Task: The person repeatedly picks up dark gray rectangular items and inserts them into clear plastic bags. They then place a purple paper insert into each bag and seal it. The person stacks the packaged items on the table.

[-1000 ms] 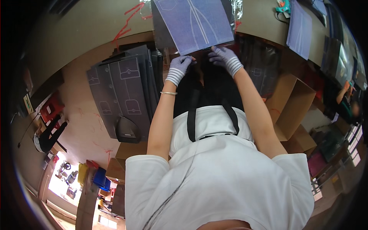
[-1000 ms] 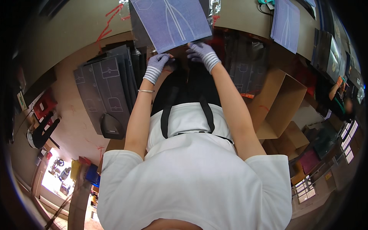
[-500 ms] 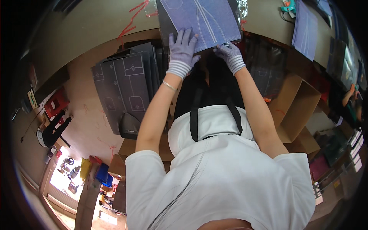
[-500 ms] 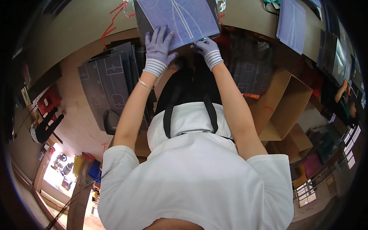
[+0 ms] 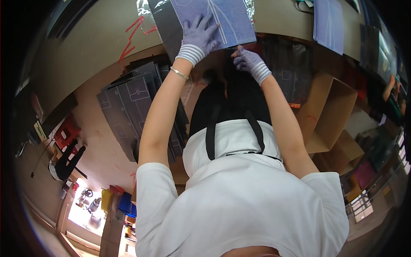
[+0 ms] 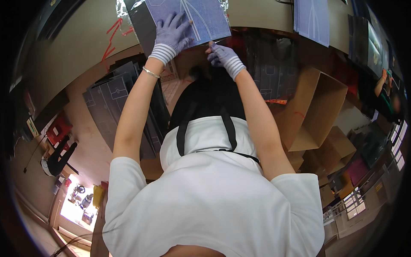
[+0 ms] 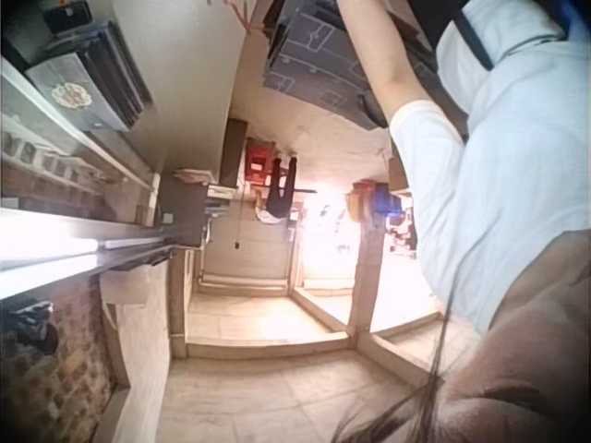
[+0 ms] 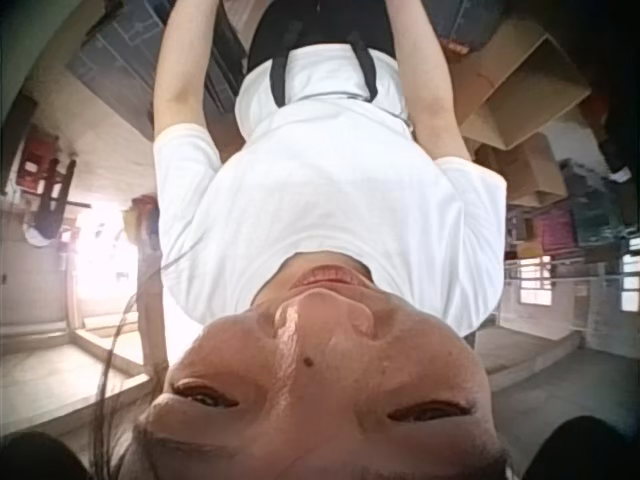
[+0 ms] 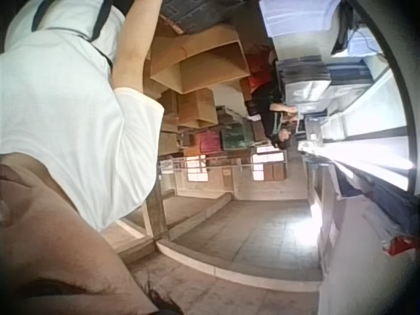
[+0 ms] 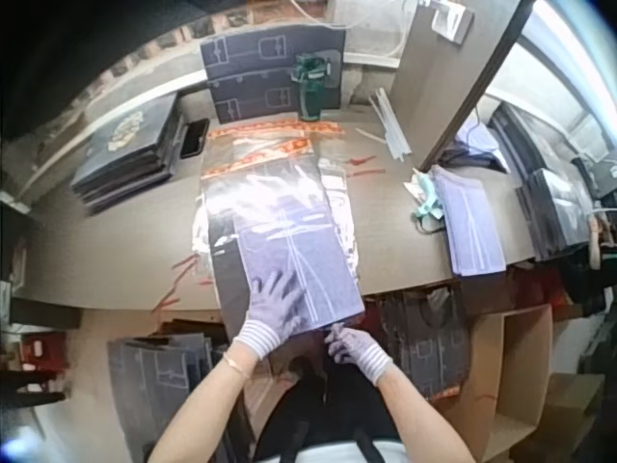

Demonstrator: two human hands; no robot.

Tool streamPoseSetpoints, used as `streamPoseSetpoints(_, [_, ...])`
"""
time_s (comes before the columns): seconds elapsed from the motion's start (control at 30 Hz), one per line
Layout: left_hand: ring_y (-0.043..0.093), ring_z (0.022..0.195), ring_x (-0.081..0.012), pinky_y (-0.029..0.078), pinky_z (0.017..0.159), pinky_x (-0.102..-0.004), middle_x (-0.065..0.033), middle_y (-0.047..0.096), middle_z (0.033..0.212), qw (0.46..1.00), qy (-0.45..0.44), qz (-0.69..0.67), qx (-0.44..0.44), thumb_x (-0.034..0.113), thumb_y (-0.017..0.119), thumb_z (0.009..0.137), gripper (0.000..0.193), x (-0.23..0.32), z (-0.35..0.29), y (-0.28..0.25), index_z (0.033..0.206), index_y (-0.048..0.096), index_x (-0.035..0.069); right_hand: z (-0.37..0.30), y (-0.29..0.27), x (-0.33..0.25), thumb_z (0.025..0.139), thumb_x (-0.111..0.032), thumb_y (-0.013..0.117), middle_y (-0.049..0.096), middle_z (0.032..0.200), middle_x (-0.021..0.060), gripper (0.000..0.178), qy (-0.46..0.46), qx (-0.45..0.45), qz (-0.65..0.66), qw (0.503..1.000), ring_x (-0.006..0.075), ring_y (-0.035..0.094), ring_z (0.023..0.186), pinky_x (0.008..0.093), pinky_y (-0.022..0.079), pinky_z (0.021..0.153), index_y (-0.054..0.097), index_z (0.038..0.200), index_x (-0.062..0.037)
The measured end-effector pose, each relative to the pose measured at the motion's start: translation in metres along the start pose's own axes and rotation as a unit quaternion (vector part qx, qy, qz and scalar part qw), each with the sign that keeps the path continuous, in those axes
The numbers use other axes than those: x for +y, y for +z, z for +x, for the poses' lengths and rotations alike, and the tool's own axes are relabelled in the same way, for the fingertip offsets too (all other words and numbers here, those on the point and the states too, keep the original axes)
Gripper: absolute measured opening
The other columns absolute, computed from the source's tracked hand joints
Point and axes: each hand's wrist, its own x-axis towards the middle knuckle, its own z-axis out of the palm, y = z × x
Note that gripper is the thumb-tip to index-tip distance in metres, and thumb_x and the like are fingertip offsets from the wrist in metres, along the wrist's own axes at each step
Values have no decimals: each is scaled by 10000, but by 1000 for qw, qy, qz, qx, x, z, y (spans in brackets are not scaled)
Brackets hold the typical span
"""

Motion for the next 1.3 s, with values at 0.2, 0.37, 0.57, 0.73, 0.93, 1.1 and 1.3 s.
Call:
streamPoseSetpoints(0.2, [287,1265,-259,266,954,-554,-26,324,1359,999,11,39,2,308,649,713,559,-10,14,12,1234,449,336,10,32,6,825,-273,593,560,661,6,225,-120,67,-61,989,91,505,557,222,417,523,592,786,-52])
streamPoseSetpoints(0.37, [307,1248,-366,257,932,-629,-70,295,1394,999,11,-21,-49,332,571,781,488,-10,23,-18,1253,451,295,12,0,13,800,-174,620,585,626,25,161,-229,44,-189,954,89,524,560,220,418,544,619,767,-16])
streamPoseSetpoints(0.57, [233,1283,-378,212,945,-654,-52,264,1411,998,0,-33,-58,380,557,759,494,-17,25,-17,1240,449,341,22,-35,33,726,-109,701,489,1195,135,614,-204,-50,-175,962,217,473,1113,319,389,941,390,1233,46])
streamPoseSetpoints(0.73, [217,1289,-383,198,942,-665,-47,246,1421,996,10,-58,-61,393,557,756,505,-20,23,-13,1246,448,333,37,10,38,748,-108,674,516,1154,94,558,-207,-135,-172,954,184,494,1057,295,382,922,423,1232,5])
streamPoseSetpoints(0.93, [198,1298,-387,184,953,-660,-48,231,1430,995,0,-76,-67,407,537,773,486,-21,21,-13,1245,454,326,-10,35,58,852,-211,573,582,638,2,199,-92,-153,-238,955,71,489,521,224,410,495,630,883,-23])
streamPoseSetpoints(1.1, [187,1301,-389,172,969,-649,-46,229,1432,994,1,-95,-46,409,535,776,481,-20,19,-15,1242,463,316,-81,-8,81,735,-377,628,568,1109,142,465,-124,-123,-773,609,262,495,1090,369,400,891,558,1095,-90])
streamPoseSetpoints(1.3, [366,1204,-253,295,928,-530,-26,411,1283,996,5,44,76,239,644,717,469,-19,17,7,1162,514,312,-87,-92,70,677,-514,635,496,1229,154,758,108,-75,-696,706,318,452,1153,385,348,977,420,1270,-93])
